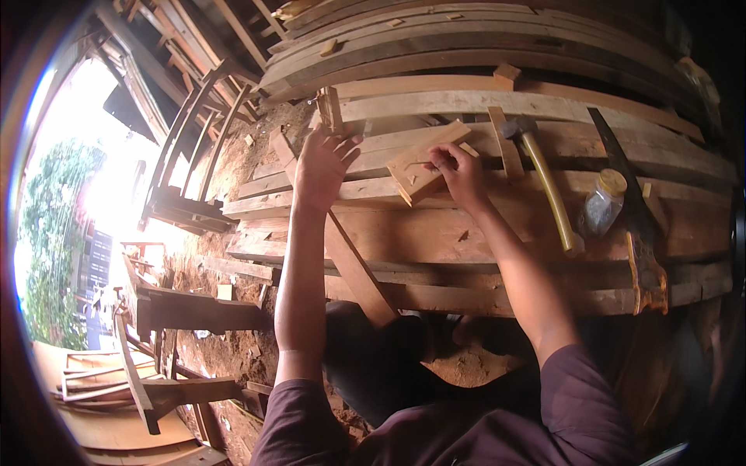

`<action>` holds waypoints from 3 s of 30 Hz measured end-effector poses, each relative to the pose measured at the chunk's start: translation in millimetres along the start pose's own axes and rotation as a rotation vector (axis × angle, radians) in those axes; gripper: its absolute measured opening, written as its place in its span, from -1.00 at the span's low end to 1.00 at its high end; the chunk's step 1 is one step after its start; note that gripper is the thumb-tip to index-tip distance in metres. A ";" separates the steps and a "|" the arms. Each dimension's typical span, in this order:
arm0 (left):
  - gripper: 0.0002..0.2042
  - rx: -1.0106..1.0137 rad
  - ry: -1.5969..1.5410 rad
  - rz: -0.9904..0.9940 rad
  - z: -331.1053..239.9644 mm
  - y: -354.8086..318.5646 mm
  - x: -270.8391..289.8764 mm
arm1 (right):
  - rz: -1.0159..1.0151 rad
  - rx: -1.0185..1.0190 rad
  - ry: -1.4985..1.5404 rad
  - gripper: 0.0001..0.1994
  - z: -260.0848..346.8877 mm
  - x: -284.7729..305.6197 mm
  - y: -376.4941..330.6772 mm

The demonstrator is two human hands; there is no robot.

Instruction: The person assembles small wooden pieces on a workbench using a hammer to drive nails. They repeatedly position the pieces, hammer nails, and adjust the arrangement of the wood.

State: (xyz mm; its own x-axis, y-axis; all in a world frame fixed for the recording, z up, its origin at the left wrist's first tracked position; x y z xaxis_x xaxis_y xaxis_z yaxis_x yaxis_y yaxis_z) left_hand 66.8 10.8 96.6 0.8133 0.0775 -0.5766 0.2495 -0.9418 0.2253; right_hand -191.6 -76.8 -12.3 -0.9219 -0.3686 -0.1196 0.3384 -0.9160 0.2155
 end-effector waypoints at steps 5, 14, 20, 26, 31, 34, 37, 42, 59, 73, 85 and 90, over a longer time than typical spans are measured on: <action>-0.72 0.007 -0.048 0.050 -10.3 -5.4 -20.6 | -0.008 -0.045 0.018 -0.70 -9.3 1.4 2.9; -0.75 -0.003 0.003 0.087 -17.4 -14.1 -31.2 | 0.026 -0.014 0.077 -0.79 -6.7 1.9 1.6; -0.76 0.030 0.006 0.048 -15.5 -16.0 -29.7 | 0.015 -0.012 -0.008 -0.75 -3.5 3.1 1.0; -0.63 -0.118 0.568 -0.106 2.4 -7.7 8.4 | 0.005 -0.042 -0.079 -0.69 -2.5 3.7 -0.5; -0.63 -0.102 1.386 -0.413 53.6 -3.5 55.7 | 0.035 -0.009 0.072 -0.78 -2.0 1.9 -0.3; -0.64 -0.176 1.590 -0.339 69.9 3.4 69.6 | 0.011 -0.010 0.018 -0.79 -2.7 2.0 0.4; -0.60 -0.204 1.772 -0.290 77.5 1.4 73.0 | 0.011 0.004 0.005 -0.80 -2.0 2.0 0.4; -0.59 -0.363 1.700 -0.219 63.4 -0.9 51.1 | 0.026 0.009 0.009 -0.78 1.7 1.1 -2.2; -0.54 -0.286 1.530 0.466 65.2 -18.0 -37.7 | -0.102 0.071 -0.300 -0.81 11.3 1.6 3.2; -0.30 -0.371 1.743 0.386 87.0 -13.1 -14.4 | -0.276 0.011 -0.271 -0.80 24.4 57.8 10.8; -0.02 -0.204 1.789 0.329 88.7 -22.8 -11.0 | -0.334 0.050 -0.148 -0.78 12.1 72.8 -13.0; 0.01 -0.140 1.706 0.323 94.9 -13.8 1.0 | -0.290 0.022 -0.200 -0.77 17.4 72.5 -18.2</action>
State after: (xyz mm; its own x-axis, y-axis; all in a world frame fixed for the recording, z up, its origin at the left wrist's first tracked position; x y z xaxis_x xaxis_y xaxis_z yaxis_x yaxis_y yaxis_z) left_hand 14.3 -7.3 18.3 0.4065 0.2236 0.8859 -0.0557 -0.9617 0.2683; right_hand -267.9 -84.2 -8.1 -0.9985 -0.0534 0.0132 0.0550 -0.9737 0.2210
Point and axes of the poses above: each hand's wrist, its own y-axis towards the middle knuckle, its own x-axis out of the back of the hand, z = x × y, the point moved 3 cm from there along y, towards the middle knuckle, and after that the axes turned 8 degrees about -x, right-handed, at the moved point
